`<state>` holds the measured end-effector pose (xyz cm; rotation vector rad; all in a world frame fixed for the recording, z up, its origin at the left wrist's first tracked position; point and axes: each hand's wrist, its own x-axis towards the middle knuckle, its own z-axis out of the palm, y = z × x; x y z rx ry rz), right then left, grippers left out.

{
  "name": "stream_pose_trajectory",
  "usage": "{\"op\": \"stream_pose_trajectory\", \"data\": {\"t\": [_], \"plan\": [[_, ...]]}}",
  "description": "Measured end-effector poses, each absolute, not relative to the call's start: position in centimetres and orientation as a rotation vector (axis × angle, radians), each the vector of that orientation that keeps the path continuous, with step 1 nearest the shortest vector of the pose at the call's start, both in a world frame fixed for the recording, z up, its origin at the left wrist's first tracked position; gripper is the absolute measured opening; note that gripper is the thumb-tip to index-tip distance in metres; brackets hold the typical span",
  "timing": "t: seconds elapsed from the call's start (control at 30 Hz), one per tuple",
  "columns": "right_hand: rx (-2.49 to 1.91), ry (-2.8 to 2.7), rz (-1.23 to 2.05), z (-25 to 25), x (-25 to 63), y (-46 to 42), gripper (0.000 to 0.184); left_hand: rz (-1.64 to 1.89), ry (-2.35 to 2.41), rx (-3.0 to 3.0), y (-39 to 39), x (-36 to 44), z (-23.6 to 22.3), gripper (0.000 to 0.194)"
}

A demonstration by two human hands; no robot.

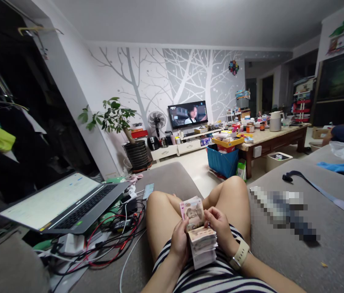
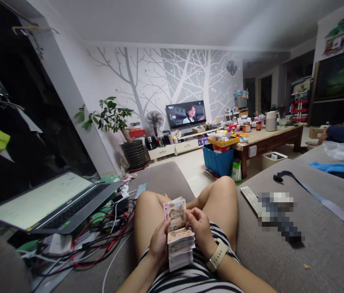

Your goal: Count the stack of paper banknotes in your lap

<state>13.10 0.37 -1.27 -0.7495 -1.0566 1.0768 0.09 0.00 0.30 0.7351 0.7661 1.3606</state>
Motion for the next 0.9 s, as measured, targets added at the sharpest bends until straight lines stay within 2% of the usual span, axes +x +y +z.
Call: {"op": "stream_pose_trajectory", "data": {"t": [0.2, 0.37, 0.9], "plan": [[-0.864, -1.015, 0.896, -1.2, 13.5, 0.6, 0.043, 1.297, 0.738, 0.766, -0.6, 0.1, 0.8, 0.035], [-0.851, -1.043, 0.959, -1.3, 13.6, 0.5, 0.042, 1.270, 0.726, 0.764, -0.9, 0.3, 1.1, 0.039], [-0.782, -1.031, 1.027, -0.6, 13.5, -0.3, 0.038, 1.408, 0.770, 0.736, 0.0, 0.1, -0.2, 0.035]]}}
